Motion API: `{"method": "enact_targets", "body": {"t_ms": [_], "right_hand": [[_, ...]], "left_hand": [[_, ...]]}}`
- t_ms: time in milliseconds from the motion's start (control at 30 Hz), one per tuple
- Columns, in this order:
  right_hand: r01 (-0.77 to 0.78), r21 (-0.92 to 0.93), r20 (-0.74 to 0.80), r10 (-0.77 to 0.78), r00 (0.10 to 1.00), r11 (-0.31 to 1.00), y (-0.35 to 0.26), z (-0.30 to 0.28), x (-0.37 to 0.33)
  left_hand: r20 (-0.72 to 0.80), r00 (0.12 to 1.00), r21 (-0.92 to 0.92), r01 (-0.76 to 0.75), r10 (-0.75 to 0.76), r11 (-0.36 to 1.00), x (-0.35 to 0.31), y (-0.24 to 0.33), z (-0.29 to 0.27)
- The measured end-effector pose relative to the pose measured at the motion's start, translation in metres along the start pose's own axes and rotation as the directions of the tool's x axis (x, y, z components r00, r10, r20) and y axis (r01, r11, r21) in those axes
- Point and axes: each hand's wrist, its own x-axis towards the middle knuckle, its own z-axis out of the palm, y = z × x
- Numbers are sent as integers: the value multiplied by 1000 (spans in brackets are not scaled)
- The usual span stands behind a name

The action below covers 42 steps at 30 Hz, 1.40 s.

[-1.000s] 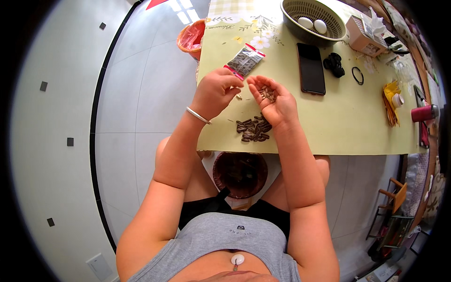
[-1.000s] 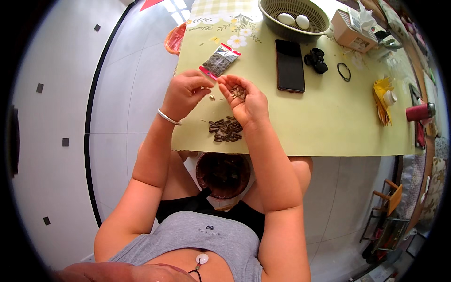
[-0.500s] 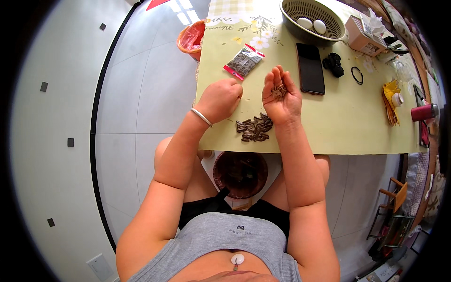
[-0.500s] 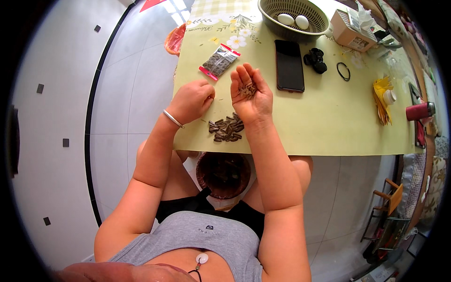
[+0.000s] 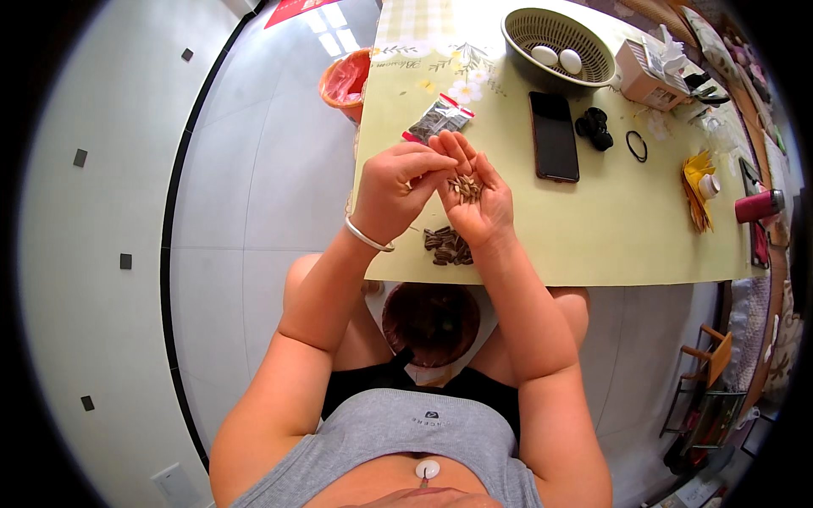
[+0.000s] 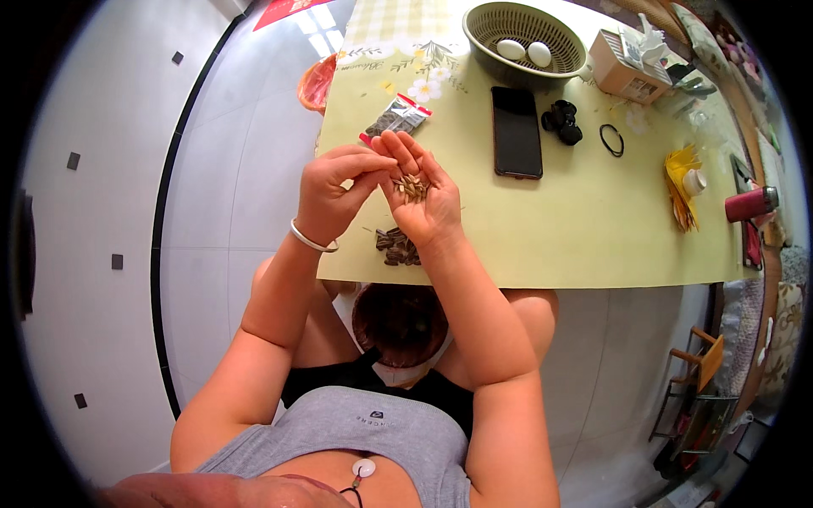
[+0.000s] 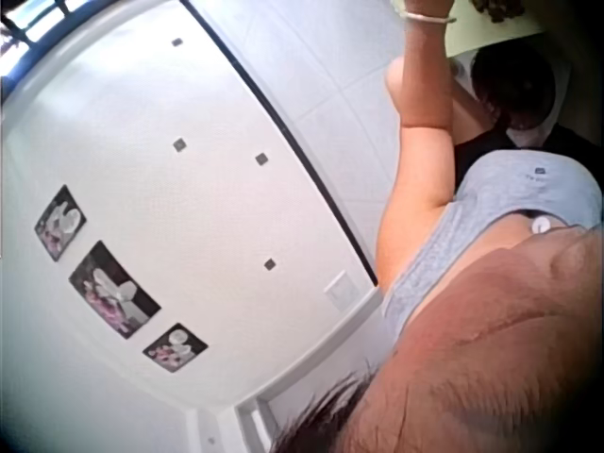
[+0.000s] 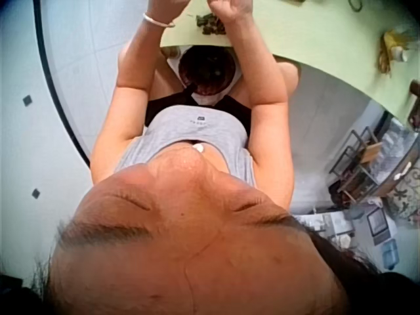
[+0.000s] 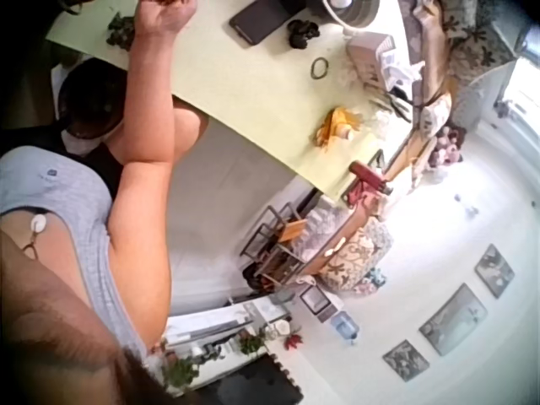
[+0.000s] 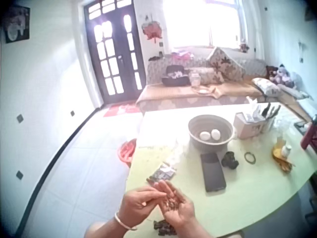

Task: The person sits on the floor and shells sunflower seeds by hand, separating the kernels from the shells. The person places the empty shells into a small bowl positioned between their legs and keeps the kernels in their hand.

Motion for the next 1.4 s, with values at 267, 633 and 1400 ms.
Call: {"method": "enact_targets", "body": {"t_ms": [267, 633, 1400], "right_hand": [[63, 76, 89, -70, 994, 995, 1, -3, 2], [106, 34, 94, -109, 990, 994, -2, 3, 2], [129, -48, 88, -125, 988, 990, 1, 21, 0]], "left_hand": [[39, 989, 239, -150, 145, 959, -14, 11, 15], [-53, 989, 47, -138, 141, 989, -19, 12, 23], [-137, 978, 70, -150, 159, 986, -33, 10, 29]]}}
